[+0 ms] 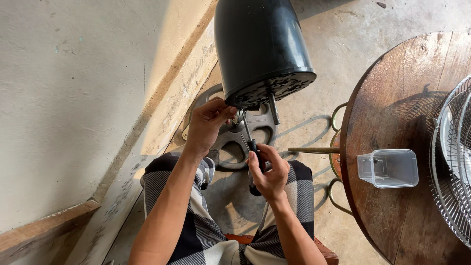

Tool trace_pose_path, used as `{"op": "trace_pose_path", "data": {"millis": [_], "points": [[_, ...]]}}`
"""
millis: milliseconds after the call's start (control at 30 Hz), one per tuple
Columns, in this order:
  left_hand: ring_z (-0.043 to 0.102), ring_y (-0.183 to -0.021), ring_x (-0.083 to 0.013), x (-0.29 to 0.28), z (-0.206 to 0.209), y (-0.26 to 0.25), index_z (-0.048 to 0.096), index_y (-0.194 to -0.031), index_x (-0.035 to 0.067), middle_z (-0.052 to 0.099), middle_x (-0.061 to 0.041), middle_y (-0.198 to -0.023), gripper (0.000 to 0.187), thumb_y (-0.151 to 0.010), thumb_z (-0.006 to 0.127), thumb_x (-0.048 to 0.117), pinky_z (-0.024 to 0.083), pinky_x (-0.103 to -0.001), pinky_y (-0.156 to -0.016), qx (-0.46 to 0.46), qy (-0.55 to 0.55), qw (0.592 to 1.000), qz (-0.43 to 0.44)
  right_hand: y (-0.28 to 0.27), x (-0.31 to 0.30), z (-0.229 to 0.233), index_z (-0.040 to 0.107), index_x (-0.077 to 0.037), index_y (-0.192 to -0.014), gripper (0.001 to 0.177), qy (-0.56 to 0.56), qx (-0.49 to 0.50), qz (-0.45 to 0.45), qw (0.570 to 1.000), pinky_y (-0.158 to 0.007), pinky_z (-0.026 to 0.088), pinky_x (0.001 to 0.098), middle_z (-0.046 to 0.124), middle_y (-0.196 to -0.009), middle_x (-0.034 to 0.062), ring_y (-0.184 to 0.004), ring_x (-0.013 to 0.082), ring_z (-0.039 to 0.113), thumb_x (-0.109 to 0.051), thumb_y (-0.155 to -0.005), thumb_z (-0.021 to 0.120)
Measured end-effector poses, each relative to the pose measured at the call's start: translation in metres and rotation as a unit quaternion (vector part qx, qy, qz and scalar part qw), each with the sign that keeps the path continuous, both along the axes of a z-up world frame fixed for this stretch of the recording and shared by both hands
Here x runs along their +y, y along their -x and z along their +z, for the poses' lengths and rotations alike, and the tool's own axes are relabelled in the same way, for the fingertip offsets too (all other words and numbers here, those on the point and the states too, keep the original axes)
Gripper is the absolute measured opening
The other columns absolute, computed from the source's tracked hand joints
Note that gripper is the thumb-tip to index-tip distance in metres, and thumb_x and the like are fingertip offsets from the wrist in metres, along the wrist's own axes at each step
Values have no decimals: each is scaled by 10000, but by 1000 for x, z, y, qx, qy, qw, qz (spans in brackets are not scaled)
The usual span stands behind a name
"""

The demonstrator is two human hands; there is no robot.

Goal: The person reassembles an electric fan by hand, starting with inserting a metal rod into the motor housing, then fitting the black motor cover and securing it with screws. They use a screwdriver to tighten the screws and finally attach the front wire cage to the fan assembly.

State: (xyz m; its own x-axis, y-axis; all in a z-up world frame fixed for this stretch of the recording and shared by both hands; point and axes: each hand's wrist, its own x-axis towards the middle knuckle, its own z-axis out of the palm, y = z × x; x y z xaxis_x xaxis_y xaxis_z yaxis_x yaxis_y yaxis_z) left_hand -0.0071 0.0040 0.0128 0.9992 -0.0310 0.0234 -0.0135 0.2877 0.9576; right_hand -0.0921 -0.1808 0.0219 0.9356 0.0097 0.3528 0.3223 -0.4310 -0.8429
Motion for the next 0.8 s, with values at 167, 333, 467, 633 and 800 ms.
{"op": "trace_pose_path", "data": {"millis": [167,333,467,633,800], "points": [[540,-721,-50,0,6,1,728,-858,40,642,22,-796,179,-950,771,187,445,-221,-668,-12,-13,1000,4,-3,-1,0,698,19,-1088,153,-4,6,7,1000,-542,478,169,752,-737,31,-611,43,689,-65,-961,700],[545,-718,-52,-1,6,1,733,-860,35,638,19,-793,170,-943,777,178,449,-225,-663,-12,-9,1000,7,-4,0,-2,696,20,-1094,153,-16,8,8,1000,-556,486,169,747,-738,30,-624,44,690,-63,-965,696],[552,-718,-52,-1,5,0,741,-871,41,643,19,-793,158,-940,775,180,459,-223,-662,-11,-3,1000,4,-5,1,-2,694,18,-1098,151,-22,1,11,1000,-558,483,166,744,-745,28,-637,38,690,-61,-969,695],[546,-707,-49,-1,3,0,737,-846,47,624,21,-781,169,-936,777,185,470,-225,-654,-6,-12,1000,6,-6,1,-4,698,17,-1077,164,26,-36,-7,999,-504,437,171,726,-722,22,-566,33,625,-56,-934,732],[538,-701,-49,-1,0,-1,723,-824,43,619,20,-775,187,-934,777,184,456,-227,-645,-5,-23,1000,9,-8,5,-2,692,26,-1065,218,100,-85,-37,991,-487,444,198,708,-698,40,-537,60,629,-65,-888,781]]}}
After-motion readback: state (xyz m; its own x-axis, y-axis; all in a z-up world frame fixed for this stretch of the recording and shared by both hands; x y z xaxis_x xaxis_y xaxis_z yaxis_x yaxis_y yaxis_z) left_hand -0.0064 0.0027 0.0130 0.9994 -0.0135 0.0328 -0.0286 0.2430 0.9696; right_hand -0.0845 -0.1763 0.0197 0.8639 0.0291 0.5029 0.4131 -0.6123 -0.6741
